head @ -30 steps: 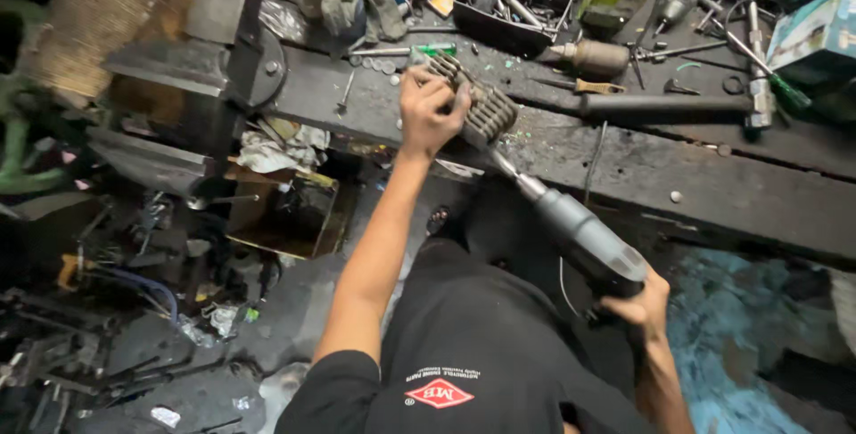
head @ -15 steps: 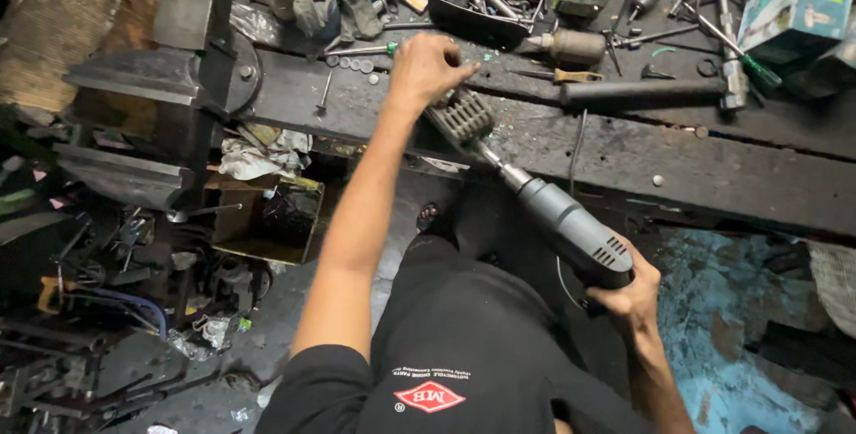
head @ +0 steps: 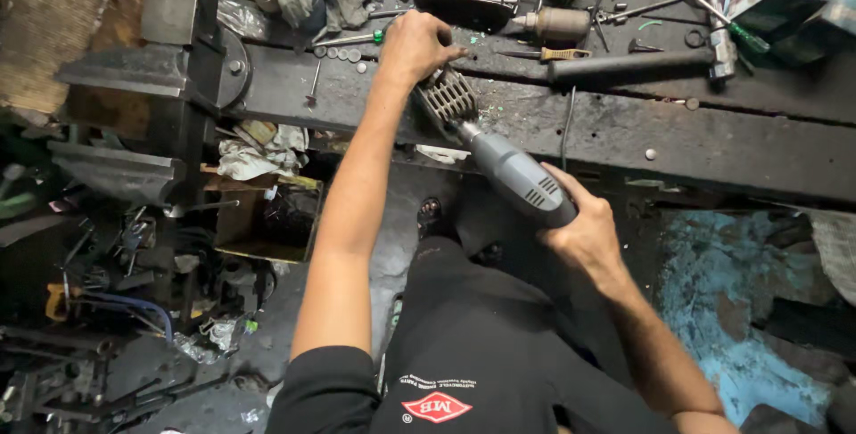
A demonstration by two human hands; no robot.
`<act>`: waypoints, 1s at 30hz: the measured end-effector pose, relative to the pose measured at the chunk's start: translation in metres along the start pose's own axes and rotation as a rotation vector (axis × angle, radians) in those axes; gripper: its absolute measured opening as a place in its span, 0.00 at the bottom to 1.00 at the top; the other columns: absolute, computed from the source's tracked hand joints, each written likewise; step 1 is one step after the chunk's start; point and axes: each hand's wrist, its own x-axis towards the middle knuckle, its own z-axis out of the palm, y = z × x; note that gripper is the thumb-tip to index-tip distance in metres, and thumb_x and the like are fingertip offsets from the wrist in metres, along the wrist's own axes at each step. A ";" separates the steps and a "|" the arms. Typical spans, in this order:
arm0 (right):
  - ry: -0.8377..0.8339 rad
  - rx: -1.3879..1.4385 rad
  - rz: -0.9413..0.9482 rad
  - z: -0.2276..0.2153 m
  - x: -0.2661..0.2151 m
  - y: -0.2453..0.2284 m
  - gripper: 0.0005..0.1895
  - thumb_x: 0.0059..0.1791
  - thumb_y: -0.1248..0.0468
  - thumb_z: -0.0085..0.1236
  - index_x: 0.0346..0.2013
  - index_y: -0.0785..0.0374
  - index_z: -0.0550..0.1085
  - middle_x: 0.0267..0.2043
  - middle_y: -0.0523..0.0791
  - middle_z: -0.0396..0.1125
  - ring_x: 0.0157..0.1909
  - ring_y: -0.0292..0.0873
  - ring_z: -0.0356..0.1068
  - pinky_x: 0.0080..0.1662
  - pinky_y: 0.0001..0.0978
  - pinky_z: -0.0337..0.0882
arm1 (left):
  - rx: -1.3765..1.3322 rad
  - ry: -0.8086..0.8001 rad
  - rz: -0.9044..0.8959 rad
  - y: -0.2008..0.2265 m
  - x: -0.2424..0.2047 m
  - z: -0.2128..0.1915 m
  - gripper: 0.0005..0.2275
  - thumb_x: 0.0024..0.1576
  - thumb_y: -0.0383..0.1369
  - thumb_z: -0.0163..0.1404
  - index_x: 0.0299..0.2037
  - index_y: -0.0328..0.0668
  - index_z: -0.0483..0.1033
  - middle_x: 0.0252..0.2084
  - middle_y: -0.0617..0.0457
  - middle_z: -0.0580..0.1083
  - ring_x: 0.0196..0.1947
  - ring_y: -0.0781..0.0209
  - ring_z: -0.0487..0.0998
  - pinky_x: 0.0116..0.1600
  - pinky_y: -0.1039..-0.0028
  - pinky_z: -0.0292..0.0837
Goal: The person uses a handheld rotary tool to grind and smooth the surfaces of a metal engine casing. They reposition the part multiple times to access different areas, then wipe the surface with a cloth.
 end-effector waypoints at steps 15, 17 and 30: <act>-0.216 -0.279 0.021 -0.059 0.033 -0.060 0.47 0.26 0.68 0.64 0.63 0.56 0.71 0.46 0.54 0.75 0.47 0.51 0.76 0.51 0.39 0.73 | 0.008 0.063 0.103 -0.008 0.005 0.012 0.16 0.42 0.47 0.71 0.31 0.45 0.87 0.29 0.44 0.80 0.31 0.45 0.82 0.42 0.62 0.78; -0.238 -0.250 0.025 -0.063 0.038 -0.063 0.47 0.25 0.69 0.64 0.61 0.58 0.71 0.45 0.52 0.76 0.45 0.48 0.77 0.50 0.38 0.73 | -0.001 0.082 0.109 -0.007 0.003 0.014 0.16 0.42 0.46 0.70 0.31 0.45 0.87 0.30 0.44 0.80 0.31 0.45 0.82 0.42 0.62 0.78; -0.293 -0.203 0.133 -0.083 0.074 -0.020 0.34 0.24 0.72 0.66 0.46 0.69 0.76 0.33 0.49 0.75 0.35 0.43 0.71 0.37 0.39 0.73 | -0.009 0.101 0.123 -0.013 0.006 0.011 0.17 0.40 0.46 0.71 0.35 0.47 0.87 0.31 0.43 0.80 0.32 0.44 0.82 0.42 0.60 0.78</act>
